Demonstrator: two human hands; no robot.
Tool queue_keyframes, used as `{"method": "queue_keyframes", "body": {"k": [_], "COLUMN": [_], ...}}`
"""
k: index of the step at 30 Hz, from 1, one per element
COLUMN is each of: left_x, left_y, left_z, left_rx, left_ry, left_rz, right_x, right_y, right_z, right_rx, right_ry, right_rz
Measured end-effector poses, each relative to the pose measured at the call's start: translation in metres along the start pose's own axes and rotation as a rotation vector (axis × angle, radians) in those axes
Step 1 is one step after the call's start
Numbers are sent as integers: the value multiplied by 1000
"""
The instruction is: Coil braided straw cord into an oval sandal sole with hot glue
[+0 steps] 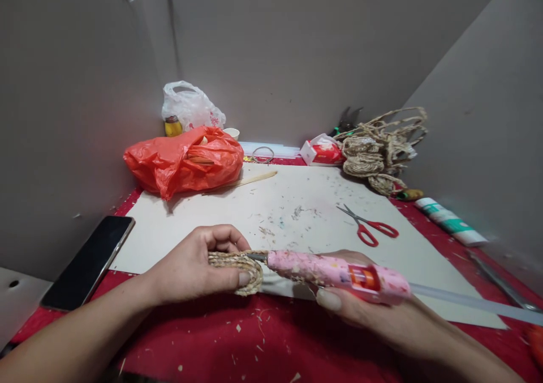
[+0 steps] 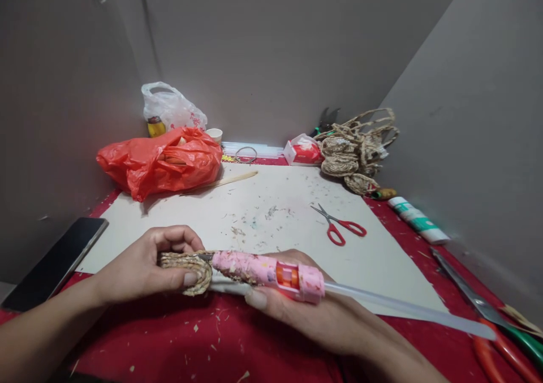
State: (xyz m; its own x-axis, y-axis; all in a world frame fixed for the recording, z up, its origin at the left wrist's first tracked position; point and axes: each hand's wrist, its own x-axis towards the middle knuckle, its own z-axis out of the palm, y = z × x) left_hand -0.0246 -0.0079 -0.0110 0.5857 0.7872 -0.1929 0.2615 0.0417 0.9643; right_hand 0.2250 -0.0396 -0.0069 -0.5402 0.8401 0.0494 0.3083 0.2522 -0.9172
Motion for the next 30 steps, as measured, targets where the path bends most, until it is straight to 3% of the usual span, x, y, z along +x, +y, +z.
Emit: {"method": "queue_keyframes", "body": {"k": [3, 13, 20, 24, 30], "left_x": [0, 2, 3, 3, 3], "left_y": [1, 1, -1, -2, -4], "left_z": [-1, -4, -4, -4, -6], "left_rx": [-13, -111, -208, -257, -334], "left_ry": [12, 22, 48, 58, 53], "left_rz": [7, 11, -1, -2, 19], "right_x": [-1, -1, -5, -3, -4], "right_y": [1, 9, 10, 10, 10], "right_z": [0, 0, 2, -1, -2], "right_rx": [7, 103, 96, 51, 70], "right_ry": [-67, -67, 29, -4, 0], "right_rz": [-19, -43, -48, -117, -54]}}
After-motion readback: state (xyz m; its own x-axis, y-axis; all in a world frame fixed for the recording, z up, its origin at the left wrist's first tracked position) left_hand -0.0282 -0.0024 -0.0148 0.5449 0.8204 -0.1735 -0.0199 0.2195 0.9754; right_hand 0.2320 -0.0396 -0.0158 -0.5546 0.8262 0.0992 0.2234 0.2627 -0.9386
